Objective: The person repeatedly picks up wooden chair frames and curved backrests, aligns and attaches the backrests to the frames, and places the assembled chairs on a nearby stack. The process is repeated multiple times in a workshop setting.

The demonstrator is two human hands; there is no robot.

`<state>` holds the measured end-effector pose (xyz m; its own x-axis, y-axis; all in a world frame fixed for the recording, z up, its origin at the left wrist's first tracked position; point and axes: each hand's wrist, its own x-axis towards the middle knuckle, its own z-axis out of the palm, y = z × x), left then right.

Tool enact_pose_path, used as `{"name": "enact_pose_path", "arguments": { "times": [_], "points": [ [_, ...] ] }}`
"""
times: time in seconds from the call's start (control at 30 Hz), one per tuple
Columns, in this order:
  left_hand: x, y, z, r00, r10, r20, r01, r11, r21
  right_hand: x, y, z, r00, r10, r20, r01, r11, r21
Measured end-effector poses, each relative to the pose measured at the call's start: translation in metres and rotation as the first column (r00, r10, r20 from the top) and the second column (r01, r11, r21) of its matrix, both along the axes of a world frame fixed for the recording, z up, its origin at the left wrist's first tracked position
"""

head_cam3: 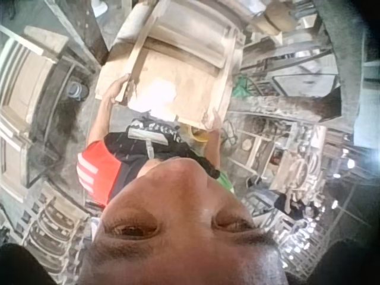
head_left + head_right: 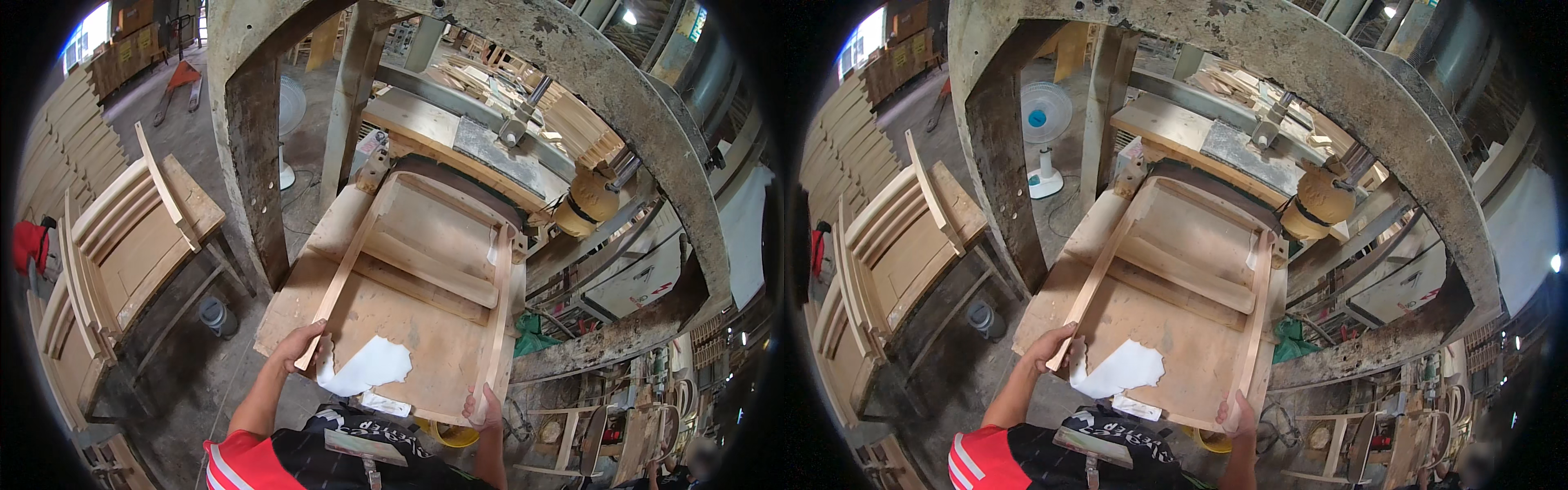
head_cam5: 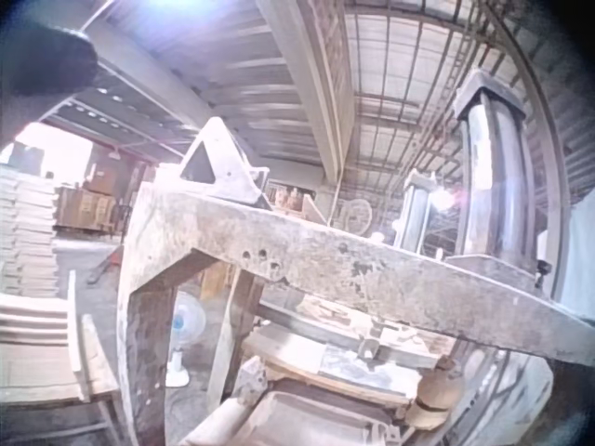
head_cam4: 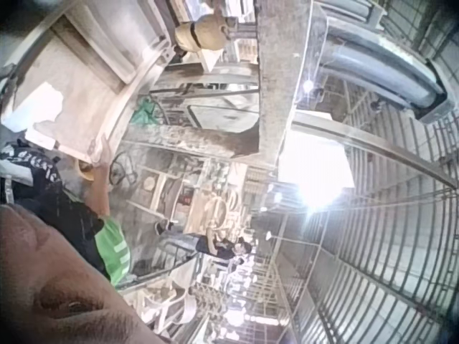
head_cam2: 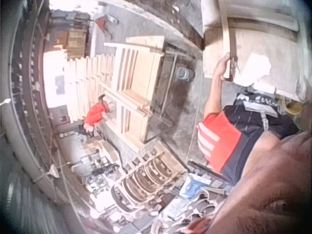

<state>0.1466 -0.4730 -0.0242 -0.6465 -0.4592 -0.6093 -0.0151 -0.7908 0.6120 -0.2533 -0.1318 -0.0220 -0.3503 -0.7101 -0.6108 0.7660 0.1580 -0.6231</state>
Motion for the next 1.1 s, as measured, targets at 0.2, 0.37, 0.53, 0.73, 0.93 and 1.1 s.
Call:
{"name": "enact_pose_path", "arguments": {
  "times": [0.2,0.37,0.53,0.73,0.93,1.1],
  "points": [
    [-0.011,0.005,0.009,0.991,0.057,0.119,-0.028,0.973,-0.228,0.0,-0.01,0.011,0.998,-0.009,-0.056,0.016,0.992,0.126],
    [-0.009,0.006,0.008,0.99,0.006,0.138,0.021,0.981,-0.193,0.001,-0.003,0.008,0.999,-0.032,-0.042,0.038,0.988,0.151],
    [-0.007,0.003,0.004,0.986,0.0,0.167,0.029,0.985,-0.172,-0.001,-0.003,0.002,0.998,-0.013,-0.06,0.02,0.992,0.126],
    [-0.005,0.003,0.004,0.993,-0.012,0.121,0.035,0.981,-0.19,-0.001,-0.001,-0.001,0.997,-0.003,-0.078,0.014,0.99,0.138],
    [-0.002,0.01,0.01,0.988,0.022,0.154,0.016,0.97,-0.243,0.005,-0.001,0.002,0.995,-0.015,-0.101,0.028,0.99,0.136],
    [-0.002,0.011,0.019,0.986,-0.002,0.165,0.04,0.973,-0.226,0.008,0.008,0.014,0.997,-0.052,-0.063,0.061,0.987,0.15]
  ]
}}
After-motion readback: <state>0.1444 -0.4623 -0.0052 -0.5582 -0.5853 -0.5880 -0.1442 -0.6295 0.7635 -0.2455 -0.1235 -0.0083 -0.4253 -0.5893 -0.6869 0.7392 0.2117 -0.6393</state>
